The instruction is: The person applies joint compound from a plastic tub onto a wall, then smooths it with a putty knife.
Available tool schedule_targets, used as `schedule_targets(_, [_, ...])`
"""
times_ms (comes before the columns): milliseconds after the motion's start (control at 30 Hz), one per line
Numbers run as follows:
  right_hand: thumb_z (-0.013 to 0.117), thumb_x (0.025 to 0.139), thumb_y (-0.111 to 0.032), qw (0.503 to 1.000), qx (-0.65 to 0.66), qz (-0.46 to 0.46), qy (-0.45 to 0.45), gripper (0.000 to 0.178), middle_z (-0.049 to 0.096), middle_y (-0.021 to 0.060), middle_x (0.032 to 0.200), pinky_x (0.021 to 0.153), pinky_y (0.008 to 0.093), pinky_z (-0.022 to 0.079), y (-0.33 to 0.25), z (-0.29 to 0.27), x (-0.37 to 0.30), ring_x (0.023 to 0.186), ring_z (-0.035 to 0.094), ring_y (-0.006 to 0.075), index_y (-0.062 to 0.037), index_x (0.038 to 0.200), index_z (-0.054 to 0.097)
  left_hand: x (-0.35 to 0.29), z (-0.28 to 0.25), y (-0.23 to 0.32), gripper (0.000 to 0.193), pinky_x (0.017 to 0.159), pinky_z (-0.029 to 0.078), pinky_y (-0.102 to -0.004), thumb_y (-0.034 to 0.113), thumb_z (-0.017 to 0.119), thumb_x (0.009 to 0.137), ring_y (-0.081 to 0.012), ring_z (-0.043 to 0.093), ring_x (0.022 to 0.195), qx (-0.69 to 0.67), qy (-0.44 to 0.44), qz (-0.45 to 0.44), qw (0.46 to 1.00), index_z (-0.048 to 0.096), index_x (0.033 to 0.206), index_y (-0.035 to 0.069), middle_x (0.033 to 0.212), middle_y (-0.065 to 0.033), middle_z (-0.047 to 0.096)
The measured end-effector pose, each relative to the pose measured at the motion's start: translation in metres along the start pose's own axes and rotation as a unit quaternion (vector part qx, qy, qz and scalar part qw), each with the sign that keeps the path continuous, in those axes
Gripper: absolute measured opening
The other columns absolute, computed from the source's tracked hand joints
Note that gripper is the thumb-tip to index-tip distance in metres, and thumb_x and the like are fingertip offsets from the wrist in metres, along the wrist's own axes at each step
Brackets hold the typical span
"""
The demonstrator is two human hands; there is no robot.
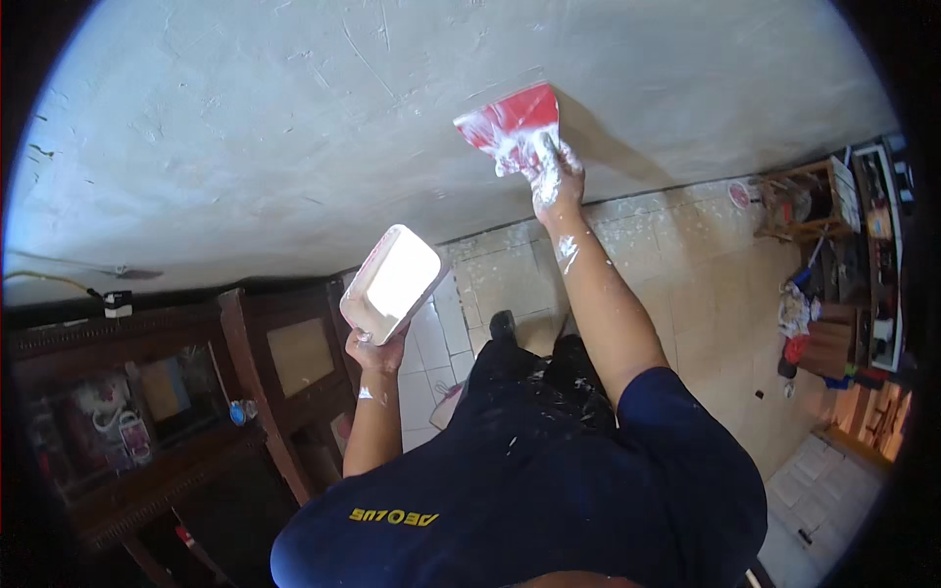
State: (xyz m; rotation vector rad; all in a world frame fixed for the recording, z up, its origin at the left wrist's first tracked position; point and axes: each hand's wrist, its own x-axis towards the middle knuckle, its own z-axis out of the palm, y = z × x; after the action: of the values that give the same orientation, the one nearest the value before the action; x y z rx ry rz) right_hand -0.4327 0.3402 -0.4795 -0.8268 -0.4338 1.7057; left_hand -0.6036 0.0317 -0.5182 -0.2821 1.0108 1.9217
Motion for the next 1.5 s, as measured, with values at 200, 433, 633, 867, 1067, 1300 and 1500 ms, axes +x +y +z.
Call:
schedule_targets(200, [0.063,0.082,-0.014,0.992,-0.014,0.118,0.047,0.021,0.060,0.0032,0.092,0.072,0.0321,0.050,0.121,-0.140,0.046,0.081,0.058,0.0146,-0.0041,0.101,0.059,-0.040,0.014,-0.031,0.060,0.087,0.044,-0.0462,0.030,0.041,0.071,-0.0336,0.049,0.108,-0.011,0.049,0.067,0.996,0.042,0.125,0.006,0.121,-0.0148,0.047])
schedule_targets(433, [0.065,0.081,-0.014,0.966,-0.138,0.216,0.017,0.015,0.063,0.0026,0.083,0.062,0.0263,0.049,0.103,-0.136,0.009,0.072,0.059,0.0115,-0.0034,0.092,0.064,-0.073,0.040,-0.061,0.054,0.082,0.046,-0.0445,0.030,0.036,0.077,-0.0337,0.051,0.107,-0.053,0.123,0.134,0.982,0.044,0.124,0.004,0.120,-0.0165,0.049])
schedule_targets(633, [0.061,0.078,-0.007,0.778,-0.411,-0.211,-0.425,0.026,0.064,0.0117,0.096,0.078,0.0319,0.049,-0.039,-0.017,-0.057,0.087,0.061,0.0233,-0.0001,0.103,0.061,-0.081,0.048,-0.088,0.055,0.091,0.042,-0.0525,0.031,0.033,0.079,-0.0371,0.050,0.108,-0.085,0.132,0.152,0.976,0.041,0.125,0.002,0.121,-0.0191,0.048])
schedule_targets(867, [0.055,0.072,-0.016,0.282,-0.581,-0.229,-0.728,0.017,0.063,0.0155,0.086,0.075,0.0409,0.049,-0.065,-0.053,-0.141,0.084,0.062,0.0283,-0.0113,0.084,0.066,-0.106,0.038,-0.106,0.054,0.089,0.042,-0.0542,0.024,0.033,0.076,-0.0377,0.049,0.110,-0.085,0.155,0.169,0.970,0.041,0.124,0.000,0.121,-0.0189,0.048])
schedule_targets(1067, [0.055,0.079,-0.005,0.598,-0.476,-0.084,-0.639,0.018,0.064,0.0185,0.095,0.078,0.0326,0.048,-0.061,-0.052,-0.114,0.081,0.063,0.0292,-0.0052,0.093,0.066,-0.128,-0.006,-0.101,0.050,0.074,0.052,-0.0465,0.026,0.030,0.079,-0.0339,0.057,0.099,-0.071,0.178,0.181,0.965,0.045,0.121,0.002,0.114,-0.0165,0.054])
schedule_targets(1300, [0.063,0.081,-0.009,0.925,-0.250,0.264,-0.109,0.017,0.061,0.0029,0.079,0.053,0.0213,0.045,0.024,-0.053,-0.052,0.064,0.054,0.0093,-0.0003,0.095,0.062,-0.131,-0.043,-0.052,0.050,0.080,0.048,-0.0497,0.023,0.031,0.079,-0.0336,0.055,0.103,-0.026,0.166,0.197,0.966,0.043,0.123,0.003,0.119,-0.0141,0.051])
schedule_targets(1500, [0.063,0.080,-0.006,0.962,-0.129,0.151,-0.190,0.017,0.060,0.0025,0.084,0.057,0.0236,0.046,0.077,0.043,-0.043,0.067,0.055,0.0112,-0.0011,0.095,0.060,-0.124,-0.057,-0.009,0.052,0.089,0.042,-0.0517,0.028,0.034,0.077,-0.0341,0.052,0.108,-0.033,0.168,0.171,0.970,0.045,0.122,0.004,0.119,-0.0151,0.051])
